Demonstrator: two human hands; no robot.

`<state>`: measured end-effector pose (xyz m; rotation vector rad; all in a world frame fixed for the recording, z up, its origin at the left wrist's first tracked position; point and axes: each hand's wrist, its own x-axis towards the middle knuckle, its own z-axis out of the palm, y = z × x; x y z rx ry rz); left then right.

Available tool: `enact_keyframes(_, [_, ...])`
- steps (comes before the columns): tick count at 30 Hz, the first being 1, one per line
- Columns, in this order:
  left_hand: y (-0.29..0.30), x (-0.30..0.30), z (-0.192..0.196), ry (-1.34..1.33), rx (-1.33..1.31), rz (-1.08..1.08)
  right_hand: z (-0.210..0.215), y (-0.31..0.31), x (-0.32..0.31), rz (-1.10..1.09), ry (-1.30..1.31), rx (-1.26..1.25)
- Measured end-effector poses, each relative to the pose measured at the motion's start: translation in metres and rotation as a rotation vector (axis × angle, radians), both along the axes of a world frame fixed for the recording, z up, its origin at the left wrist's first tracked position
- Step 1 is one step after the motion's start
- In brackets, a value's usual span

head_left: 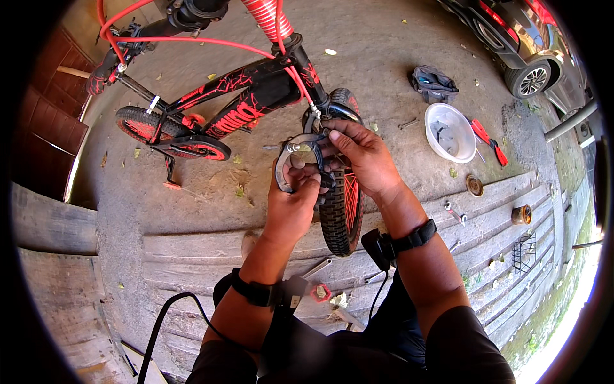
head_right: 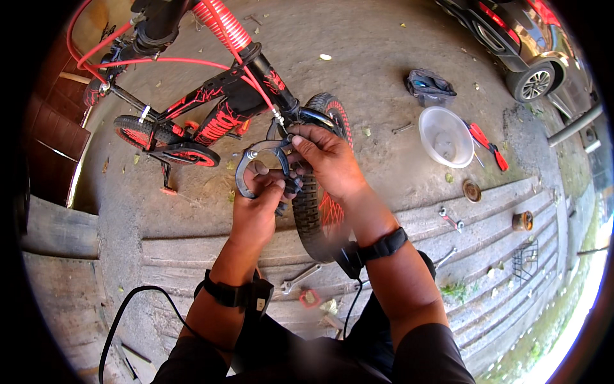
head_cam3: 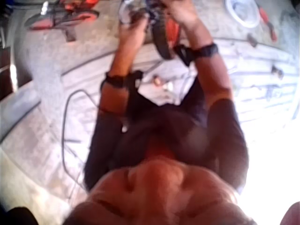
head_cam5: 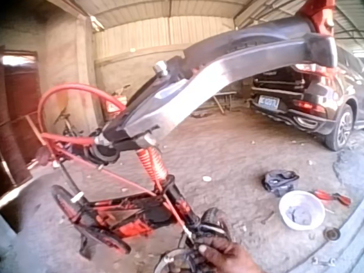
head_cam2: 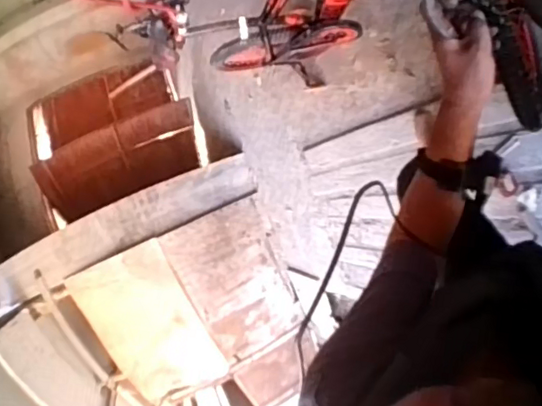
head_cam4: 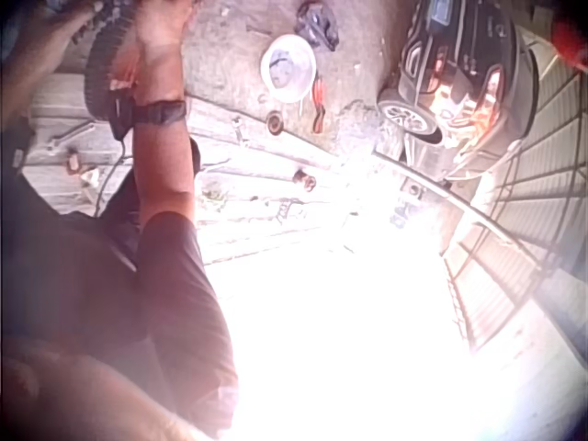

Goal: The person repairs the front brake system of a red and black bicycle. They use a wrench to tighten bolts on the brake caliper and adjust the brake cable tension. The person also manipulates the brake pads and cable housing to ensure proper alignment and function.

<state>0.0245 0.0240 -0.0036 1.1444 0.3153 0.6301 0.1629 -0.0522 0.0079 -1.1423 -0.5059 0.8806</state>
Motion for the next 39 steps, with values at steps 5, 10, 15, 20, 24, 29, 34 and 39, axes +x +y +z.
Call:
enact_keyframes(5, [0.001, -0.001, -0.003, 0.019, 0.012, 0.008, 0.003, 0.0, -0.002, 0.004, 0.009, 0.005])
enact_keyframes(10, [0.002, -0.002, -0.002, -0.006, -0.005, -0.032, 0.003, 0.0, -0.002, 0.004, 0.031, 0.014])
enact_keyframes(15, [0.001, -0.001, -0.004, -0.024, -0.012, -0.026, 0.0, 0.0, 0.0, 0.008, 0.041, 0.025])
enact_keyframes(20, [0.003, -0.002, -0.007, -0.012, -0.016, -0.031, -0.002, 0.0, 0.0, 0.014, 0.056, 0.038])
enact_keyframes(24, [0.004, -0.003, -0.013, -0.024, -0.023, -0.032, -0.001, 0.0, 0.0, 0.017, 0.057, 0.03])
enact_keyframes(29, [0.001, 0.0, -0.004, 0.008, 0.007, 0.002, -0.003, 0.0, 0.001, 0.02, 0.06, 0.018])
enact_keyframes(34, [0.001, 0.0, -0.004, 0.003, -0.005, 0.008, -0.003, 0.0, 0.001, 0.027, 0.042, 0.019])
enact_keyframes(39, [0.0, 0.001, -0.004, 0.008, -0.019, 0.012, -0.003, -0.001, 0.002, 0.026, 0.032, 0.016])
